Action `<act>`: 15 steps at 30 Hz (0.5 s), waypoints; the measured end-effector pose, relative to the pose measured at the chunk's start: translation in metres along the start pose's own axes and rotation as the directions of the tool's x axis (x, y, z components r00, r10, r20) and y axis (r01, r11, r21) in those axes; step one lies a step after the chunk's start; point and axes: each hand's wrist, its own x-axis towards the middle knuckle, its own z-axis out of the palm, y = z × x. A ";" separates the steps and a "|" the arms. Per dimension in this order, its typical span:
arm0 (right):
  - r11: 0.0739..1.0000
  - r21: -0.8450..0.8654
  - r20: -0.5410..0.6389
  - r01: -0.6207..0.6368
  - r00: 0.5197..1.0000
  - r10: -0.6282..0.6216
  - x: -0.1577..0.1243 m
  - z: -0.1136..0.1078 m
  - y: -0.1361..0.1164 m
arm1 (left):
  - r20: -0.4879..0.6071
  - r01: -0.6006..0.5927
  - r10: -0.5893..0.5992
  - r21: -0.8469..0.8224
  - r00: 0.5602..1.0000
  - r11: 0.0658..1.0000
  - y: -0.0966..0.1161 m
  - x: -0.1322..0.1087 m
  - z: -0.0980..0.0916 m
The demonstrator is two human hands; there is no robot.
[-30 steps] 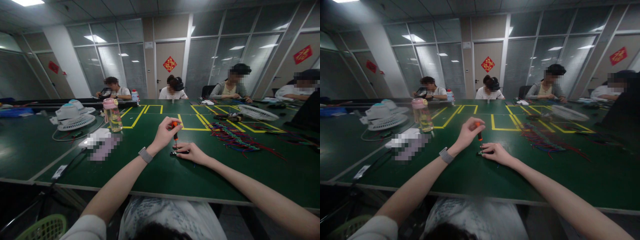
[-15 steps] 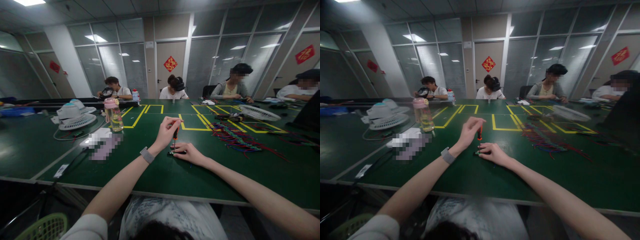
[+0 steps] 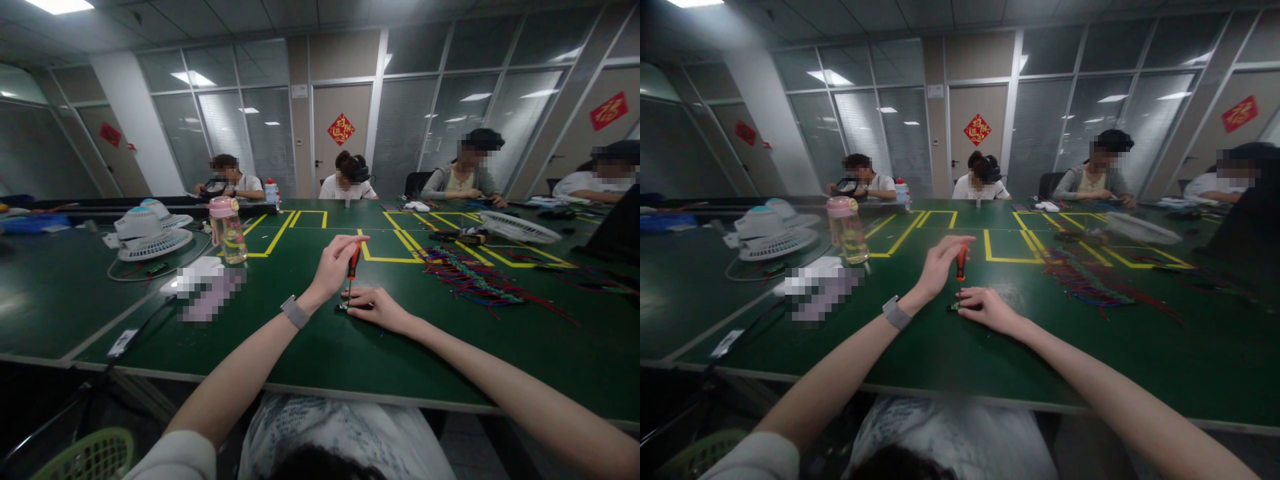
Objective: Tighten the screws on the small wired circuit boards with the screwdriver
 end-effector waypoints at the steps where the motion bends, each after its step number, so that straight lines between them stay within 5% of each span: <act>1: 1.000 0.001 0.000 -0.001 1.000 0.001 0.000 0.000 -0.001 | 0.019 0.014 -0.013 -0.045 1.000 0.999 0.000 0.000 0.000; 4: 1.000 -0.004 0.005 -0.003 1.000 0.003 0.000 -0.001 -0.002 | 0.047 0.057 -0.051 -0.146 0.998 0.988 -0.002 0.000 0.001; 12: 1.000 -0.006 0.038 0.004 0.999 -0.004 -0.002 -0.003 -0.003 | -0.058 -0.037 0.041 0.069 0.997 0.997 -0.004 -0.001 0.000; 15: 1.000 0.000 0.031 0.003 1.000 -0.003 -0.002 -0.003 -0.004 | -0.013 -0.031 0.031 0.015 0.999 0.999 -0.003 0.000 0.000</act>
